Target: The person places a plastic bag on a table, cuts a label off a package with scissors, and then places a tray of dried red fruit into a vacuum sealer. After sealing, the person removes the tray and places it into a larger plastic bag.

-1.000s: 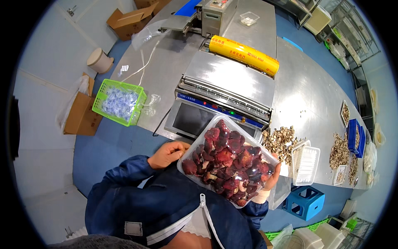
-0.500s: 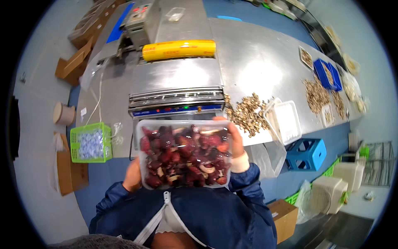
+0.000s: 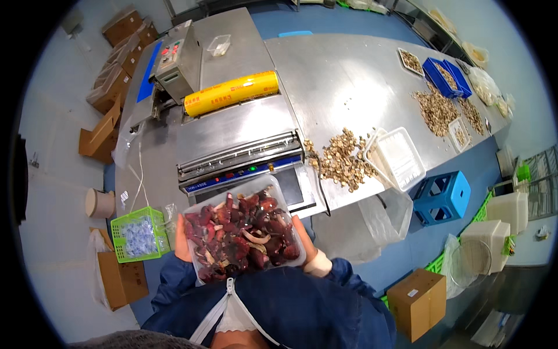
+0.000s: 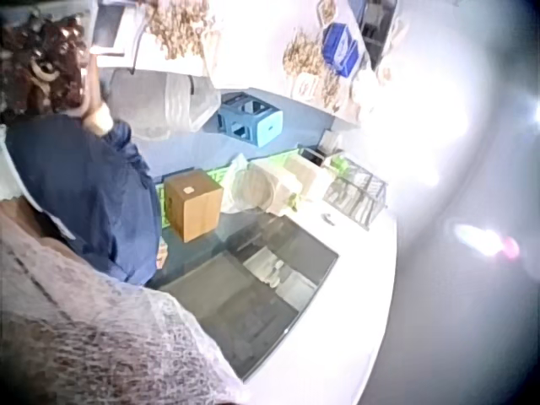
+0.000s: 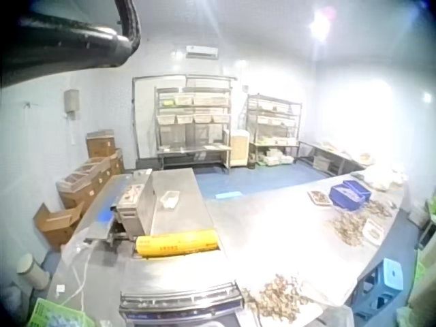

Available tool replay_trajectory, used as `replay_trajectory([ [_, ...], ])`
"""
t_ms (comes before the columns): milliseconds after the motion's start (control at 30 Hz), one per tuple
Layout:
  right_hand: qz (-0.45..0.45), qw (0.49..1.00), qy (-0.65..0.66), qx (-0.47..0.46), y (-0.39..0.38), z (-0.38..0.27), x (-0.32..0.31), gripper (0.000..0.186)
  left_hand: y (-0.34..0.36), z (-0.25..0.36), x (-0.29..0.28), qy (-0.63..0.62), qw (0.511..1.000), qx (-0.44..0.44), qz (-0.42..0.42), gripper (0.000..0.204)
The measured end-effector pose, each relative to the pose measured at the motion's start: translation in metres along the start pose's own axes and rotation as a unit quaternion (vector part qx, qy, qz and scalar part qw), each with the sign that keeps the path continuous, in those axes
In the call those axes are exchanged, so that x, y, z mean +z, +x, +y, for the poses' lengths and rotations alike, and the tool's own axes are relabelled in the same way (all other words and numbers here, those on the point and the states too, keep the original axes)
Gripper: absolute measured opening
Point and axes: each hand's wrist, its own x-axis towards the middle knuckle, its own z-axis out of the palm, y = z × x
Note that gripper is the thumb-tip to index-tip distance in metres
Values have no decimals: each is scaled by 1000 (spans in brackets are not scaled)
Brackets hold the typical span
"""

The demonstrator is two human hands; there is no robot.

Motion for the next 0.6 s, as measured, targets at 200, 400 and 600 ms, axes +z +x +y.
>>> replay_trajectory([
  [200, 79, 986, -146, -2, -4, -13, -21, 61, -10, -20, -3, -28, 999, 6, 26, 62],
  [400, 2, 966, -209, 150, 10, 4, -16, 59, -48, -1, -63, 28, 974, 218, 61, 53],
  [600, -130, 608, -771, -134, 115, -5, -65, 42, -119, 27, -98, -9, 915, 385, 121, 52],
])
